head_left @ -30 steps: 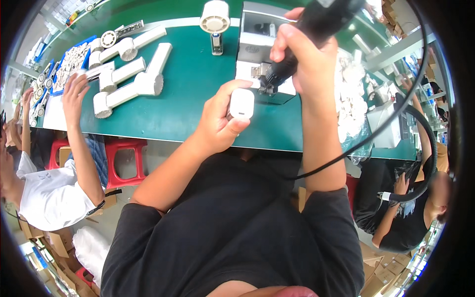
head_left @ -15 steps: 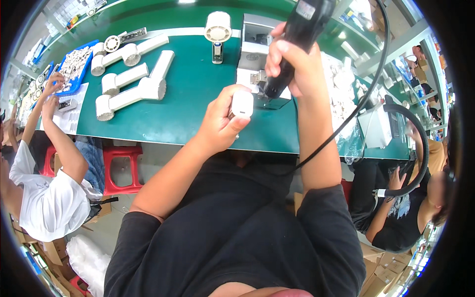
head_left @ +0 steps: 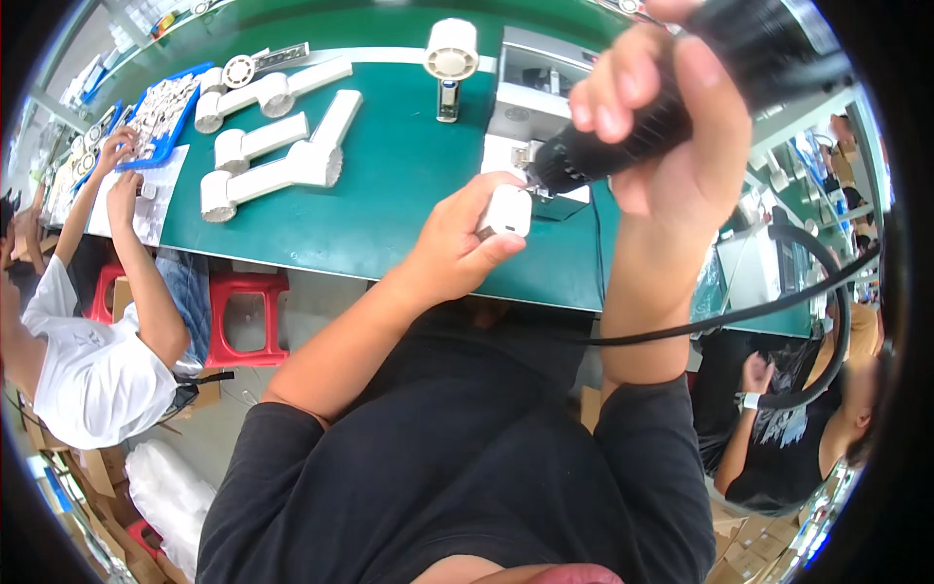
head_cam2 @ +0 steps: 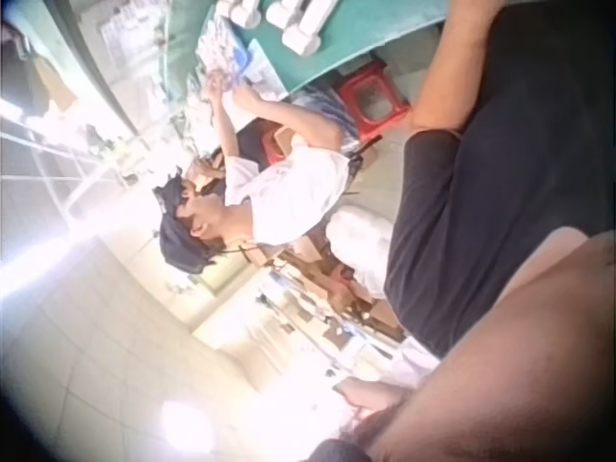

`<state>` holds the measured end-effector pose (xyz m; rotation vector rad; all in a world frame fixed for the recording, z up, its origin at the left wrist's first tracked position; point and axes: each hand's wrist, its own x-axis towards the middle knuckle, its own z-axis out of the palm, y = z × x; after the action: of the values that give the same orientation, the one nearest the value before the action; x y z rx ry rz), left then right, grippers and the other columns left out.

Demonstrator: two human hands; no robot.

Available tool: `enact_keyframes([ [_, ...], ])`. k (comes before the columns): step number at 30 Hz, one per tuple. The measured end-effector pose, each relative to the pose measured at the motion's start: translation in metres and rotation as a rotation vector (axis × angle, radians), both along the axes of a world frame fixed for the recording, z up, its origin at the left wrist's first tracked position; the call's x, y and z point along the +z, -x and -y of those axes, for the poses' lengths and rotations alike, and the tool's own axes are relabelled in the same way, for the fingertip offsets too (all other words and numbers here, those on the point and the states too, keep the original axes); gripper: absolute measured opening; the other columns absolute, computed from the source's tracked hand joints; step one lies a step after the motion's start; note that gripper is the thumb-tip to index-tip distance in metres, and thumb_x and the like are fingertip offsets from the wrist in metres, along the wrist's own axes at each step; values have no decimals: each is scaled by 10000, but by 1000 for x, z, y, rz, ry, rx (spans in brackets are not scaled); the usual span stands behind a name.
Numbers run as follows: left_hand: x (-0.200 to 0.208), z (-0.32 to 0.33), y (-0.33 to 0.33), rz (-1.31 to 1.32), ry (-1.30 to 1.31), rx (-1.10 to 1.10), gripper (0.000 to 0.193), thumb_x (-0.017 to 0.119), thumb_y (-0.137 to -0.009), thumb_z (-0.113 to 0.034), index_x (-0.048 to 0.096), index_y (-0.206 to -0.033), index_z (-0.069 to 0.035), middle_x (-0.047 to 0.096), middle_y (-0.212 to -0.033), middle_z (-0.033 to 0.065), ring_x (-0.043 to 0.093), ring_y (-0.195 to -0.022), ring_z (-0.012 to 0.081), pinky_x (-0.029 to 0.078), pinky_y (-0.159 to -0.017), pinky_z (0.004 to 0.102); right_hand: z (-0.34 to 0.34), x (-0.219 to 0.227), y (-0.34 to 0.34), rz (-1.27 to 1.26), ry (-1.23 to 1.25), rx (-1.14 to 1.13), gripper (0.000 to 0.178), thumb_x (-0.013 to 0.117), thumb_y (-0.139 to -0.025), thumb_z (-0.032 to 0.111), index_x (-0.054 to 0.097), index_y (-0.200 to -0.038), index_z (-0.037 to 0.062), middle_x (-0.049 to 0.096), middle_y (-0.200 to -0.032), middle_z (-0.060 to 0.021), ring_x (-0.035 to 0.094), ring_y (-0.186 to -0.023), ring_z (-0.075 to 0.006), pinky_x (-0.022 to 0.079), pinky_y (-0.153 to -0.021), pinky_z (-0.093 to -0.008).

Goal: Assembling plastic electronic housings using a handheld tool at a factory workstation.

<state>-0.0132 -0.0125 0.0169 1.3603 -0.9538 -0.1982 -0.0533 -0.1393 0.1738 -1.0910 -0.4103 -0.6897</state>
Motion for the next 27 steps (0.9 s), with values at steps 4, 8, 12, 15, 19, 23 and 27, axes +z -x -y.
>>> enact_keyframes([
  [4, -2, 0, 1, -18, -31, 1, 453, 644, -799, -307, 486, -1137, -50, 558, -877, 109, 546, -770, 230, 449, -714, 308, 9, -12, -5, 22, 60, 103, 324, 515, -866, 235, 463, -1085, 2, 490, -684, -50, 485, -534, -148, 422, -545, -300],
  [8, -3, -2, -3, 39, 19, 23, 550, 597, -814, -443, 459, -1133, -17, 525, -802, 24, 477, -691, 101, 408, -607, 243, 12, -17, -10, 27, 112, 140, 313, 493, -881, 239, 482, -1108, 24, 468, -711, -32, 448, -548, -127, 395, -569, -300],
  [12, -2, -4, -2, 86, 0, 58, 524, 652, -783, -393, 504, -1136, -35, 576, -949, 112, 572, -842, 217, 453, -754, 312, 6, -17, -10, 21, 59, 196, 370, 549, -849, 212, 457, -1154, 23, 482, -701, -43, 480, -535, -148, 427, -543, -319],
  [15, 1, -2, -3, 184, -81, 67, 506, 669, -765, -339, 489, -1153, -68, 581, -970, 134, 575, -885, 320, 458, -771, 355, 20, -19, -10, -39, 62, 205, 378, 508, -872, 231, 415, -1178, 30, 462, -736, -27, 453, -557, -116, 404, -580, -288],
  [19, 21, -17, -14, 235, -102, -1, 513, 684, -756, -334, 481, -1141, -62, 563, -995, 136, 560, -924, 319, 447, -814, 363, 30, -8, 3, 104, 66, 212, 445, 556, -838, 255, 407, -1156, -20, 431, -731, -30, 420, -562, -106, 346, -575, -273],
  [23, 89, -103, -73, 586, -387, 465, 663, 759, -666, -340, 430, -1180, -82, 537, -1089, 142, 564, -971, 303, 449, -847, 360, 63, -1, 12, 161, -8, 203, 518, 648, -752, 229, 395, -1120, -33, 380, -729, -28, 369, -592, -107, 299, -611, -259],
  [27, 116, -188, -187, 534, -677, 560, 595, 658, -803, -338, 380, -1231, -31, 571, -1085, 204, 564, -1028, 317, 434, -876, 362, 50, -18, 3, 2, 69, 32, 510, 515, -857, 243, 352, -1238, -55, 396, -739, -47, 395, -591, -113, 338, -608, -278],
])
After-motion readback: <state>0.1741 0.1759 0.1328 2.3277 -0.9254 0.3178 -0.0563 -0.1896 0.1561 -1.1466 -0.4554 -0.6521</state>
